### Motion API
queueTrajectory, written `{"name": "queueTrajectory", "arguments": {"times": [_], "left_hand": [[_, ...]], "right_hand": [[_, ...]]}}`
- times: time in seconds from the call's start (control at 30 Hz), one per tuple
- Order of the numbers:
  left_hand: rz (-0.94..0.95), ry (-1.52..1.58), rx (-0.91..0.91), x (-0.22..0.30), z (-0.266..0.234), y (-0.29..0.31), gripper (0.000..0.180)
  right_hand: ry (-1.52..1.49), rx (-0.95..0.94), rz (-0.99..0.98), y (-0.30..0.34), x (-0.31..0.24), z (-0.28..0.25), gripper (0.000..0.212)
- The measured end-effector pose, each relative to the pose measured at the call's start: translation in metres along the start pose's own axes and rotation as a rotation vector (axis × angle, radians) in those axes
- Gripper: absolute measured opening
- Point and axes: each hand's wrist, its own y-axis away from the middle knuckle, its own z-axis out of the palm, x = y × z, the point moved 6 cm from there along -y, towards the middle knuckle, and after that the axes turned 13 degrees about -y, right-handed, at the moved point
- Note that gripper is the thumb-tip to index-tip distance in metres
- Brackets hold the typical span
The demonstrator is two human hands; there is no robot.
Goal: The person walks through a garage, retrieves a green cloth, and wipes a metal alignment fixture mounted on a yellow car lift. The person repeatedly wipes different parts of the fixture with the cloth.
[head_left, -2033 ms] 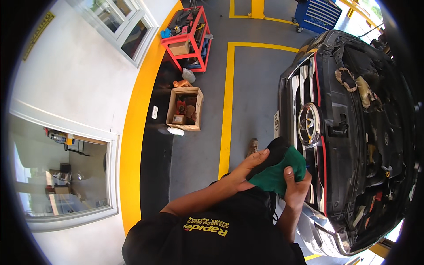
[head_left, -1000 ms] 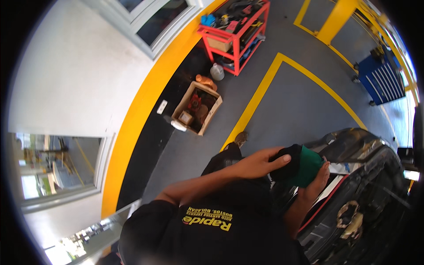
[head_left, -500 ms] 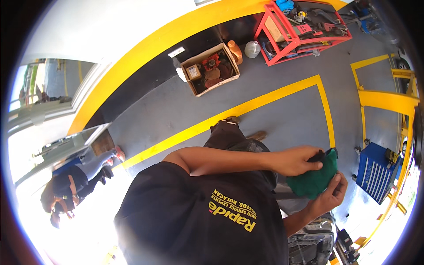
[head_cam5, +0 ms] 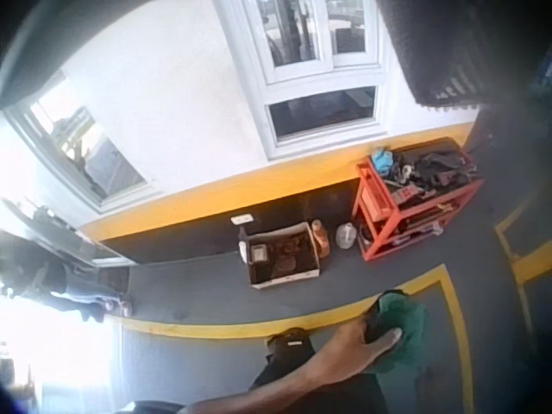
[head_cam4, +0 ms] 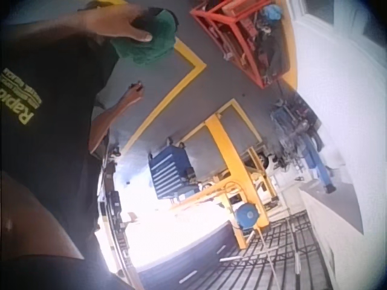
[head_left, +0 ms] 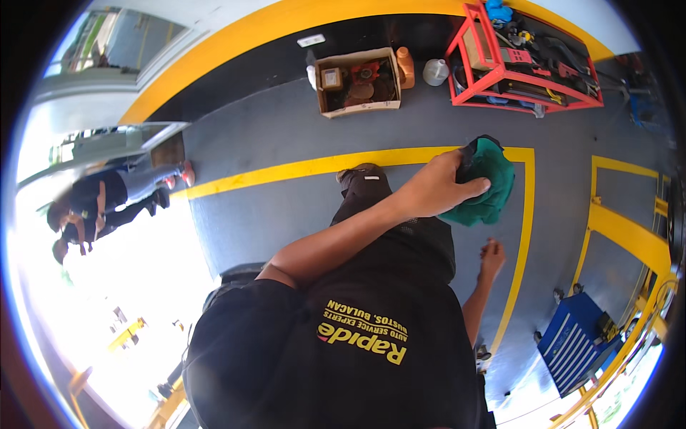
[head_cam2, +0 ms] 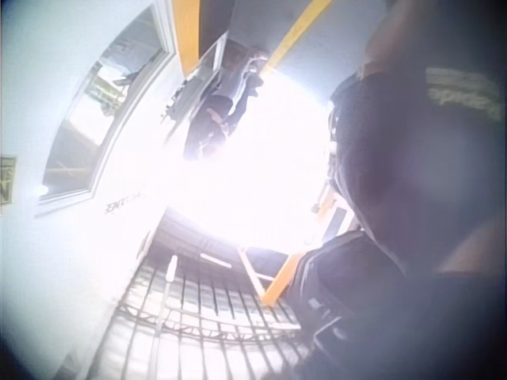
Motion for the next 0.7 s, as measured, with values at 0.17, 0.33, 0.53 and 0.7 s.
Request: {"name": "queueTrajectory", "arguments": {"times": [0.17, 0.33, 0.53, 0.7], "left_hand": [[-0.011, -0.276, 0.285, -0.043, -0.066, 0.039, 0.050], [-0.551, -0.584, 0.762, -0.225, -0.149, 0.145, 0.058], [-0.882, -0.170, 0.896, -0.418, -0.105, 0.256, 0.064], [-1.007, -0.213, 0.666, -0.501, -0.008, 0.290, 0.060]], "right_hand": [[0.665, -0.293, -0.918, 0.024, 0.227, -0.035, 0.032], [0.659, -0.777, -0.150, -0.006, 0.282, -0.007, 0.035], [0.482, -0.657, 0.111, -0.065, 0.170, 0.022, 0.039], [0.104, -0.375, 0.163, -0.108, 0.027, 0.047, 0.037]]}}
